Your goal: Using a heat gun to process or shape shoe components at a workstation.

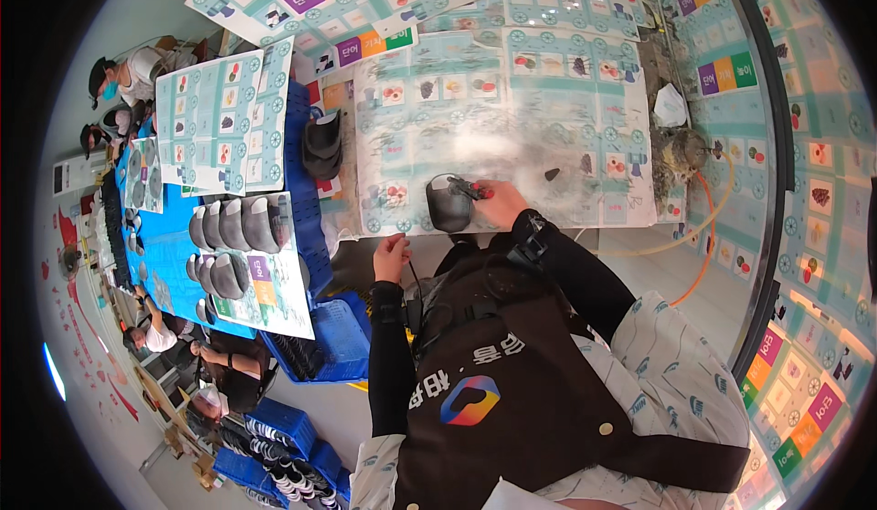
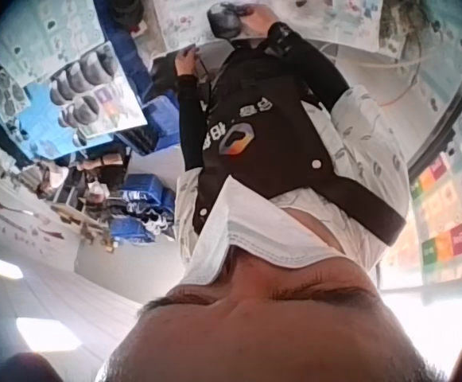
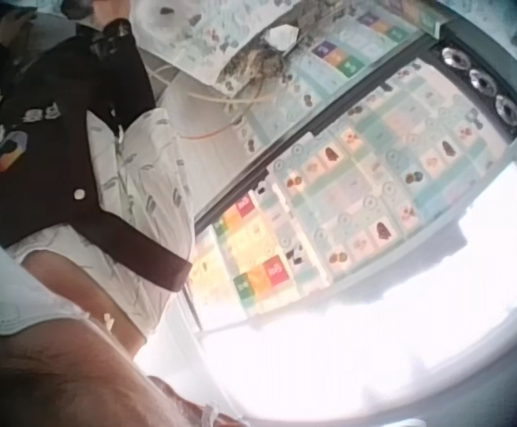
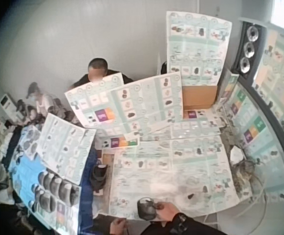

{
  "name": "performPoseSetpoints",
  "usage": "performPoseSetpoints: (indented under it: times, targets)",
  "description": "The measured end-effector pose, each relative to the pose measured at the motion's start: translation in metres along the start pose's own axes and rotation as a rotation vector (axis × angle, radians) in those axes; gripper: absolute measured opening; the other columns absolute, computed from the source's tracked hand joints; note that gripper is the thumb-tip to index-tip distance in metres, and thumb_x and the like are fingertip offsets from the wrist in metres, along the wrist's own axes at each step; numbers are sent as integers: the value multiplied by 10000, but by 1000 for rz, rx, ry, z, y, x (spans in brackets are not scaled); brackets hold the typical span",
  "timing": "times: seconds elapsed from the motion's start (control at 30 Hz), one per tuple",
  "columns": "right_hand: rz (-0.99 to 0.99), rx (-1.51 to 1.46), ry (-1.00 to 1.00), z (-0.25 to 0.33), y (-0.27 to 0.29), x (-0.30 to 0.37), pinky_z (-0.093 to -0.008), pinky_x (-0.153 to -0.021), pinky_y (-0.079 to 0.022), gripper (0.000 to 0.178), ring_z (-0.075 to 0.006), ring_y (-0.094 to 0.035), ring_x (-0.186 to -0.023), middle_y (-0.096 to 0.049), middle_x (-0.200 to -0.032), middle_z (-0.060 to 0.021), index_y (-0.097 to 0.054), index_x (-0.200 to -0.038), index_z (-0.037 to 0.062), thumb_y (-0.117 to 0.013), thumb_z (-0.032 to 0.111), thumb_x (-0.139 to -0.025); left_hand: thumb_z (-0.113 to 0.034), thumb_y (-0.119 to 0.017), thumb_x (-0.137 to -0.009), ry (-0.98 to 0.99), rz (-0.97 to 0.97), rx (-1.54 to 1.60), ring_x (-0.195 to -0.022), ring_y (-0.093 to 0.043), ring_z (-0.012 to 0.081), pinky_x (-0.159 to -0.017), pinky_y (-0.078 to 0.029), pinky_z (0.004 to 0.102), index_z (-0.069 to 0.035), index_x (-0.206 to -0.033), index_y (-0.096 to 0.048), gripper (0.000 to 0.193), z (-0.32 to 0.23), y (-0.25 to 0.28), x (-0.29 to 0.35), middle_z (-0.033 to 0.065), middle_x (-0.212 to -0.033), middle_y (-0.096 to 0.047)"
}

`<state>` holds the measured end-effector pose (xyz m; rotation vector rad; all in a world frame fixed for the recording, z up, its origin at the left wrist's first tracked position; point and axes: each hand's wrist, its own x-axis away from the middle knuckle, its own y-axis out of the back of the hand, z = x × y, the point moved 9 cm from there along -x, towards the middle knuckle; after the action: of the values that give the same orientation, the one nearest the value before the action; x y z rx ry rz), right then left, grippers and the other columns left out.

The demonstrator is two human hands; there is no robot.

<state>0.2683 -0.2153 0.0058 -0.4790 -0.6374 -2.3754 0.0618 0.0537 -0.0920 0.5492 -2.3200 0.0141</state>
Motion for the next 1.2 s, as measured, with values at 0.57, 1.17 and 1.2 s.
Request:
performPoseSetpoints:
  times: [0.57,1.17,1.2]
  targets:
    - [24,-25,27,-6,-4,-4,-486,-847,-501,381,-455,-623,-980,-688,-1015,-250,-693,-1094,22,-583,197,-775,-165,-630,-956,-8,-16,72,-703,-645,90,-608,-496,211,-29,-1159,-665,247,-1,-6,18,45,-955,-719]
    - [190,138,66,-3,-21,-3,-429,-906,-520,475,-418,-655,-1022,-706,-1067,-235,-695,-1218,58,-605,207,-776,-153,-622,-963,-15,-21,110,-687,-650,107,-598,-507,230,6,-1152,-660,250,0,-6,15,77,-945,-724]
    - [204,147,67,-6,-22,-4,-428,-912,-519,478,-419,-653,-1030,-706,-1075,-236,-694,-1223,61,-607,205,-776,-152,-619,-965,-19,-20,111,-687,-649,108,-598,-507,230,3,-1153,-660,247,-2,-7,15,79,-946,-724]
